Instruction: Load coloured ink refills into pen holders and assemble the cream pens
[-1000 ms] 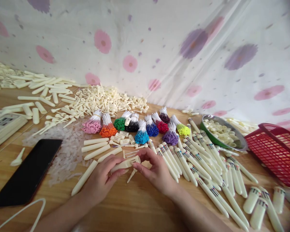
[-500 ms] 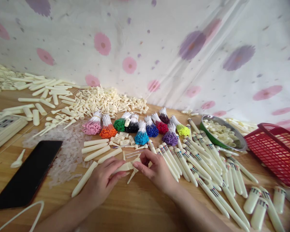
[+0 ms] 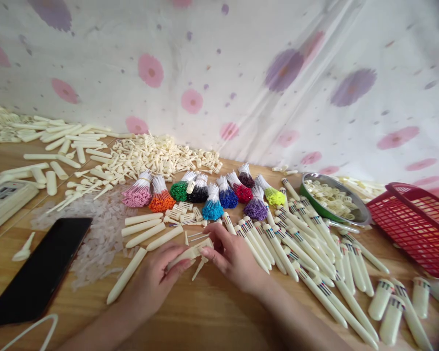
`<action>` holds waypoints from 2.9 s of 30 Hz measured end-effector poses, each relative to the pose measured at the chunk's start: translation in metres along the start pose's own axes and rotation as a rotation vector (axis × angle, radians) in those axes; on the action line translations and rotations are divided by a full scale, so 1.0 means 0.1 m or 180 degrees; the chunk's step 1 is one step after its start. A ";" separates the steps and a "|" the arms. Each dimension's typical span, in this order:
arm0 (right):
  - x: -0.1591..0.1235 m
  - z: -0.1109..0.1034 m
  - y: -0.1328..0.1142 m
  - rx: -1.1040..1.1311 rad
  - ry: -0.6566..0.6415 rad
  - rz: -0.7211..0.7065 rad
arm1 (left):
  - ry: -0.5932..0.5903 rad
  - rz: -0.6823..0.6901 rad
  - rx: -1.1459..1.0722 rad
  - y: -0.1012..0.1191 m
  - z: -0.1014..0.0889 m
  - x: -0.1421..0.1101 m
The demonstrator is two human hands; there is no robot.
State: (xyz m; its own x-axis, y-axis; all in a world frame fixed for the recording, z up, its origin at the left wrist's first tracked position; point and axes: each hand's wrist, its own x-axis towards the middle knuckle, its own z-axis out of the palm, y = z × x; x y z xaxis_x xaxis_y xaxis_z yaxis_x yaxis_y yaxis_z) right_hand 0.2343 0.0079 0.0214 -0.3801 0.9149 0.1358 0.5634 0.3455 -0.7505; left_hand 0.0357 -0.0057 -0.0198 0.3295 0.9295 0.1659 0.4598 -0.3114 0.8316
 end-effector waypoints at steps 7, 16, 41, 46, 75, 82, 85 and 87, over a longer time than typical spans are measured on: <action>0.03 -0.05 0.02 0.0032 -0.0350 -0.0567 | -0.0643 -0.1026 -0.1143 0.10 0.02 0.01; 0.03 -0.04 -0.01 -0.0005 -0.0371 -0.0193 | -0.0814 -0.1538 -0.1939 0.18 0.06 0.03; 0.04 0.01 -0.06 -0.0170 -0.0326 0.0403 | 0.0130 0.0011 0.0081 0.15 0.09 -0.04; 0.07 0.06 -0.04 -0.0161 -0.0180 0.0645 | 0.0442 0.0566 0.0623 0.11 0.13 -0.04; 0.15 0.01 -0.08 0.0421 0.0077 -0.0529 | -0.1783 -0.2773 -0.3901 0.54 0.11 -0.06; 0.18 0.06 -0.15 0.0109 0.0362 0.0230 | -0.1206 -0.1883 -0.2490 0.49 0.19 -0.05; 0.20 0.06 -0.16 -0.0220 0.0377 0.0326 | -0.0926 -0.1483 -0.1811 0.44 0.20 -0.06; 0.23 0.06 -0.16 -0.0361 0.0430 0.0402 | -0.0773 -0.1281 -0.1338 0.44 0.19 -0.05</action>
State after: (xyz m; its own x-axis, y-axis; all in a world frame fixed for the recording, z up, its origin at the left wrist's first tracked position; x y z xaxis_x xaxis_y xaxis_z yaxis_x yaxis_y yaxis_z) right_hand 0.2121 0.0216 0.0327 -0.2040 0.9694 0.1365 0.6822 0.2408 -0.6904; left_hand 0.0699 -0.0278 0.0054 0.3987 0.8708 -0.2875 0.2398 0.2036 0.9492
